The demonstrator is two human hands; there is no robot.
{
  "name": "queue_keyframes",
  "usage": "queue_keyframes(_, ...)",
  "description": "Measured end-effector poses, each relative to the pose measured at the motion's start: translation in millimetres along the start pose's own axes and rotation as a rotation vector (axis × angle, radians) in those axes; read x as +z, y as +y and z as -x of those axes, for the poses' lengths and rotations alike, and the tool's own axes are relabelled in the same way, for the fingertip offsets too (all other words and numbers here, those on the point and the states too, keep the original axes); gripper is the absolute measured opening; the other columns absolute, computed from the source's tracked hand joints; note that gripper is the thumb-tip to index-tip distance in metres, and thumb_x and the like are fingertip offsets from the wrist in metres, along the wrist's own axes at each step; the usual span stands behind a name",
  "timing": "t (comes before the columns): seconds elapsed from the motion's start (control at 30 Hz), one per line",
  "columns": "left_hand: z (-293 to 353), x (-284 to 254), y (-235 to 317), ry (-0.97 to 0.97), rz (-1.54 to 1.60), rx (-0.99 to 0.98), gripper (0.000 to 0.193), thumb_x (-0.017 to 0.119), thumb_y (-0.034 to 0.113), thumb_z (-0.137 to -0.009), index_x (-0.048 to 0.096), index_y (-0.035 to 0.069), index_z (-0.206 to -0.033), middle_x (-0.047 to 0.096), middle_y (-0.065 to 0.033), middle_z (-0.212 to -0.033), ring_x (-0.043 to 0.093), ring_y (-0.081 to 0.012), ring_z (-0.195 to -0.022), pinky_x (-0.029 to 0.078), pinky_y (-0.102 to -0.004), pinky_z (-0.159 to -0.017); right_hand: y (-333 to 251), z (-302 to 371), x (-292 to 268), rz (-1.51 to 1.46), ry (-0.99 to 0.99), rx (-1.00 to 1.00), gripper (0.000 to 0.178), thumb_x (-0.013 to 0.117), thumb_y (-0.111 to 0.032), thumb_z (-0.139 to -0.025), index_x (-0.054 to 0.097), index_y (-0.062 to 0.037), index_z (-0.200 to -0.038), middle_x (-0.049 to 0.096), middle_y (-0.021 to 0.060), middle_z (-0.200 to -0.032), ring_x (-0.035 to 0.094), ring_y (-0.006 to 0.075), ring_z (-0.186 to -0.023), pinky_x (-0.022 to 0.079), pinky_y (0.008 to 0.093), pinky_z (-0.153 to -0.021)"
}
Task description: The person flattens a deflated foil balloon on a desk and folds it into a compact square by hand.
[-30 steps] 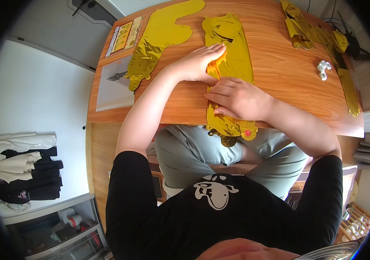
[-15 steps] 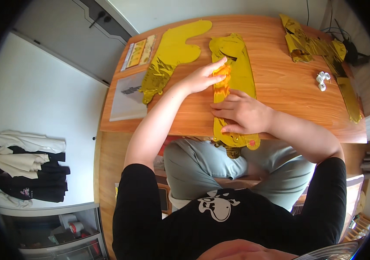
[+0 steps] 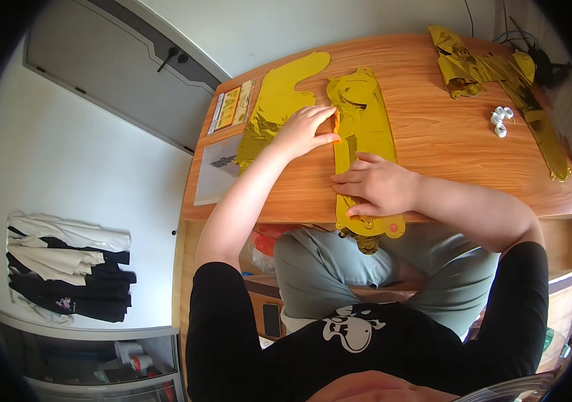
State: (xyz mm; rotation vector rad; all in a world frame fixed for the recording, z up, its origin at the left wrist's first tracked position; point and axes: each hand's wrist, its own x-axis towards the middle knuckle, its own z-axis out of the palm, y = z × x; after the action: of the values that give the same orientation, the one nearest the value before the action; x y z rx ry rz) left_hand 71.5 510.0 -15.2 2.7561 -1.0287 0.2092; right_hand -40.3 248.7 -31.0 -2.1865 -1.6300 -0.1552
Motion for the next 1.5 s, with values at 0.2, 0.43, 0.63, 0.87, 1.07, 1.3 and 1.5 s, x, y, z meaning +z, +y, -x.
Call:
queue_keyframes(0.2, -6, -2, 0, -0.030, -0.225, 0.143, 0.074, 0.065, 0.060, -0.093, 0.055, 0.010, -0.147, 0.055, -0.0123, -0.151, 0.049, -0.0326, -0.140, 0.040, -0.0468, -0.115, 0, 3, 4, 0.036, 0.038, -0.016, 0.055, 0.066, -0.047, -0.095, 0.067, -0.0056, -0.131, 0.063, 0.0107, -0.141, 0.059, 0.0284, -0.123, 0.038, 0.0520, -0.113)
queue_keyframes(0.43, -12, -13, -1, -0.113, -0.258, 0.145, 0.075, 0.067, 0.058, -0.092, 0.053, 0.012, -0.150, 0.052, -0.0088, -0.154, 0.049, -0.0332, -0.138, 0.039, -0.0479, -0.114, -3, 2, 7, 0.115, 0.045, -0.033, 0.058, 0.062, -0.051, -0.097, 0.067, -0.0047, -0.131, 0.063, 0.0098, -0.141, 0.061, 0.0274, -0.121, 0.041, 0.0486, -0.109)
queue_keyframes(0.63, -17, -9, -7, -0.117, -0.298, 0.161, 0.092, 0.060, 0.073, -0.089, 0.046, 0.010, -0.154, 0.051, -0.0086, -0.155, 0.047, -0.0300, -0.140, 0.037, -0.0461, -0.115, -3, 3, 8, 0.128, 0.052, -0.038, 0.058, 0.061, -0.051, -0.097, 0.066, -0.0048, -0.132, 0.063, 0.0098, -0.142, 0.061, 0.0274, -0.122, 0.041, 0.0482, -0.109)
queue_keyframes(0.87, -30, -21, 0, -0.218, -0.289, 0.087, 0.104, 0.065, 0.077, -0.082, 0.042, 0.009, -0.158, 0.048, -0.0116, -0.158, 0.042, -0.0293, -0.144, 0.034, -0.0452, -0.117, -2, 3, 8, 0.128, 0.059, -0.041, 0.058, 0.061, -0.051, -0.097, 0.067, -0.0044, -0.130, 0.064, 0.0103, -0.140, 0.061, 0.0275, -0.121, 0.042, 0.0477, -0.108)
queue_keyframes(1.07, -27, -23, 5, -0.297, -0.187, -0.148, 0.109, 0.069, 0.067, -0.088, 0.019, 0.010, -0.166, 0.042, -0.0172, -0.162, 0.035, -0.0318, -0.152, 0.034, -0.0492, -0.120, -5, -2, 8, 0.149, 0.056, -0.057, 0.057, 0.061, -0.052, -0.097, 0.068, -0.0039, -0.127, 0.065, 0.0108, -0.138, 0.061, 0.0281, -0.119, 0.044, 0.0454, -0.106)
queue_keyframes(1.3, -15, 5, 59, -0.180, 0.371, 0.057, 0.081, 0.057, 0.034, -0.106, 0.010, 0.007, -0.166, 0.027, -0.0220, -0.168, 0.029, -0.0372, -0.154, 0.027, -0.0445, -0.126, -5, 0, 6, 0.139, 0.025, -0.032, 0.062, 0.061, -0.055, -0.096, 0.066, -0.0044, -0.132, 0.063, 0.0117, -0.141, 0.061, 0.0295, -0.124, 0.042, 0.0468, -0.108)
queue_keyframes(1.5, -8, 21, 68, -0.215, 0.163, 0.094, 0.077, 0.050, 0.040, -0.108, 0.016, -0.001, -0.163, 0.020, -0.0235, -0.169, 0.020, -0.0355, -0.158, 0.019, -0.0474, -0.129, -1, -1, 4, 0.077, 0.111, -0.092, 0.058, 0.065, -0.052, -0.096, 0.068, -0.0038, -0.128, 0.068, 0.0138, -0.133, 0.063, 0.0311, -0.122, 0.043, 0.0476, -0.108)
